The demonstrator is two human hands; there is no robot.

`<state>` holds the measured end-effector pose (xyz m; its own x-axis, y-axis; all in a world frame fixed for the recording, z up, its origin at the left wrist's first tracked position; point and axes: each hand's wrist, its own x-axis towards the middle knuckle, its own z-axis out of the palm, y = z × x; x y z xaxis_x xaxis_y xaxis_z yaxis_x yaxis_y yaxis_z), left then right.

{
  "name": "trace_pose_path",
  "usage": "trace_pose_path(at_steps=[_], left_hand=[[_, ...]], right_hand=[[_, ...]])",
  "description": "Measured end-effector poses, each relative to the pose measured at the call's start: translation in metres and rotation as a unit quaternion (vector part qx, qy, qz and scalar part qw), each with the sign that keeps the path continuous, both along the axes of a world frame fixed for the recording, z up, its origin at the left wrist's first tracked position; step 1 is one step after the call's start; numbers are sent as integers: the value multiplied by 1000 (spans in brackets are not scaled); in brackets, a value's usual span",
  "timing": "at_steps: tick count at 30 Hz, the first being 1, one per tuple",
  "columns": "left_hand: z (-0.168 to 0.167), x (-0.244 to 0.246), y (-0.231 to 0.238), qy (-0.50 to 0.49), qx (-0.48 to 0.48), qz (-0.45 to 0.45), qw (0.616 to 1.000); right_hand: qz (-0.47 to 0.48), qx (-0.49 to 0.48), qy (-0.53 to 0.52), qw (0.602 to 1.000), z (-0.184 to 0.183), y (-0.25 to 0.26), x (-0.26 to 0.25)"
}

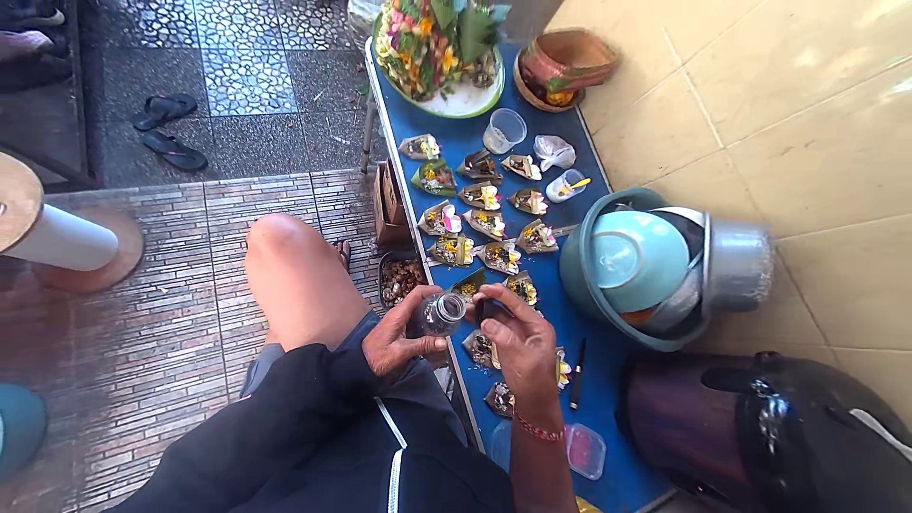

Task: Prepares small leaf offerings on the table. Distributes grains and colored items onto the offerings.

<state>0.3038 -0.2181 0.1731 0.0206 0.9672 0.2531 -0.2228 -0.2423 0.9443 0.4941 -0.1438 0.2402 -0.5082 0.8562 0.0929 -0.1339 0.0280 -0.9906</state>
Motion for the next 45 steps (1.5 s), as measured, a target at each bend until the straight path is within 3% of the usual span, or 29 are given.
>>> trace_pose_path(at_steps=[3, 6, 11, 16, 21, 25, 28, 32, 38, 42, 45], left_hand=[[2, 0, -1, 40, -1, -7, 999], [4, 0, -2, 97, -9, -11, 995], [8, -6, -4, 249, 29, 25, 968], [18, 2, -7, 355, 81, 116, 924], [18, 3, -9, 387, 86, 154, 905], [22, 4, -9, 365, 63, 109, 923], [23, -1, -8, 268, 29, 53, 962], [26, -3, -10, 249, 34, 45, 967], [25, 5, -12, 336, 35, 142, 931], [25, 9, -4, 461, 68, 284, 838], [23, 6, 5, 450, 70, 294, 841]], right_hand=[[5, 136, -97, 986, 17, -15, -3], [4, 261, -192, 946, 19, -19, -3], [27, 364, -294, 883, 36, -22, 2], [5, 377, -373, 847, 40, -25, 0], [-35, 361, -412, 836, 37, -25, -7], [-66, 346, -412, 841, 35, -23, -11], [28, 306, -334, 891, 42, -15, -3], [30, 333, -315, 888, 44, -16, -4], [-50, 361, -387, 847, 40, -24, -26], [-125, 353, -413, 830, 24, -22, -38], [-120, 343, -403, 840, 24, -9, -39]])
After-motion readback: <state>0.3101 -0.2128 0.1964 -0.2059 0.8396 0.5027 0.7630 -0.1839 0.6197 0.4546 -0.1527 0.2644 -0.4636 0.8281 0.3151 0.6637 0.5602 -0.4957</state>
